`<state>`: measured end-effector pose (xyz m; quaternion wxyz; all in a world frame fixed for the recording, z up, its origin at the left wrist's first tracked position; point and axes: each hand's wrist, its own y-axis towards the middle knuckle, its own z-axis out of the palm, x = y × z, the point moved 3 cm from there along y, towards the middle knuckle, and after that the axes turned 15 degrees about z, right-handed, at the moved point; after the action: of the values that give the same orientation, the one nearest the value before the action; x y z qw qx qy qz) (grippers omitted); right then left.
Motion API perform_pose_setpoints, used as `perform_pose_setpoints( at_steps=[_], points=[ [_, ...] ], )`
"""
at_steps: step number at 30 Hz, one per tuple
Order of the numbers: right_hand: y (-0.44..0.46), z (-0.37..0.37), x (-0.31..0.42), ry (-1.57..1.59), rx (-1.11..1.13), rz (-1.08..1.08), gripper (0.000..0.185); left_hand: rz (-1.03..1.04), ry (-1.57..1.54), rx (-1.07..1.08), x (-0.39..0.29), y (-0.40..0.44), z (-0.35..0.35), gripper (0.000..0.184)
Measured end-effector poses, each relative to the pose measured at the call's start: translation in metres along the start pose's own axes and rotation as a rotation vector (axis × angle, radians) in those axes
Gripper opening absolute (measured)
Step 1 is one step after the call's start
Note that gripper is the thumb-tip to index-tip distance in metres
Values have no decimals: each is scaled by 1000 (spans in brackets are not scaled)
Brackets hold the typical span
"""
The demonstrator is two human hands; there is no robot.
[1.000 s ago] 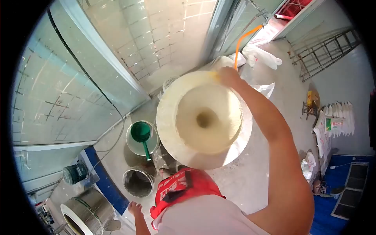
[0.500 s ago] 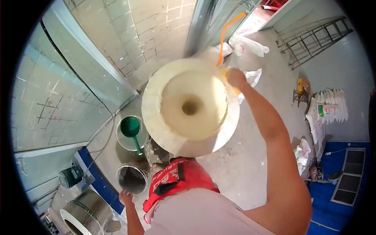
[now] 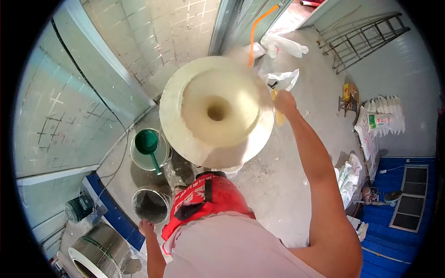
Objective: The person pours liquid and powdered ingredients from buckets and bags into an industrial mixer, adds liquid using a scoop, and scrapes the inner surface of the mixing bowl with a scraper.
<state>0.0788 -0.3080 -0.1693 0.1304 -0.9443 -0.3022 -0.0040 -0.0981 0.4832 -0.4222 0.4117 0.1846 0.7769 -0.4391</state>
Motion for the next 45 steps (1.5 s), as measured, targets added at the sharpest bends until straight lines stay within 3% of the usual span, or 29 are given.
perform_pose_setpoints(
  at_steps=[1, 2, 4, 8, 11, 12, 16, 19, 20, 23, 24, 27, 28, 31, 32, 33, 35, 37, 39, 42, 43, 45],
  points=[
    [10, 29, -21, -7, -37, 41, 27, -7, -19, 7, -3, 3, 1, 30],
    [34, 76, -38, -57, -190, -186, 26, -7, 33, -19, -7, 4, 3, 30],
    [-23, 24, -1, 28, -28, -63, 28, 9, -10, 4, -4, 5, 0, 30],
    [-48, 19, -38, 113, 74, 172, 31, 47, 42, 38, -27, 0, -4, 28],
    [-41, 86, -56, 162, -231, 64, 27, 55, 36, 69, -17, 24, -11, 27],
    [-40, 98, -48, 240, -289, -64, 30, 49, 43, 69, -12, 27, -21, 27],
    [-93, 20, -11, 227, -16, 285, 27, 53, 86, 117, -4, 46, -41, 26],
    [-60, 98, -62, 204, -276, 93, 24, 42, 16, 116, 15, 71, -58, 25],
    [-65, 105, -48, 244, -328, 144, 24, 11, 94, 72, -4, 55, -54, 23],
    [-90, 75, -10, 354, -218, 127, 28, -5, 118, 173, 5, 68, -70, 22],
    [-109, 43, 9, 345, -115, 165, 25, 23, 135, 109, 1, 61, -68, 23],
    [-106, 40, -17, 201, -5, 367, 25, 16, 181, 107, 1, 71, -70, 22],
    [-115, 45, -22, 309, -47, 416, 28, 17, 119, 82, 3, 71, -70, 22],
    [-109, 74, -3, 163, -316, 281, 29, 11, 100, 142, 18, 84, -75, 22],
    [-108, 62, 14, 137, -221, 218, 32, 11, 119, 120, 0, 69, -69, 21],
    [-115, 52, 22, 507, -32, 165, 30, 11, 125, 121, 2, 70, -73, 21],
    [-131, 29, 52, 380, 136, 91, 25, 18, 127, 130, 8, 77, -72, 23],
    [-184, 27, 78, 71, -46, -340, 22, 23, 115, 113, 5, 82, -69, 25],
    [-213, 79, 74, -49, 13, -569, 24, 43, 106, 118, 17, 93, -70, 26],
    [-243, 94, 98, -537, 185, -527, 15, 43, 103, 145, 21, 90, -69, 23],
    [-209, 111, 81, -322, -3, -621, 16, 42, 102, 129, 16, 85, -65, 22],
    [-193, 70, 97, -222, -57, -657, 16, 39, 112, 100, 5, 73, -63, 21]
  ],
)
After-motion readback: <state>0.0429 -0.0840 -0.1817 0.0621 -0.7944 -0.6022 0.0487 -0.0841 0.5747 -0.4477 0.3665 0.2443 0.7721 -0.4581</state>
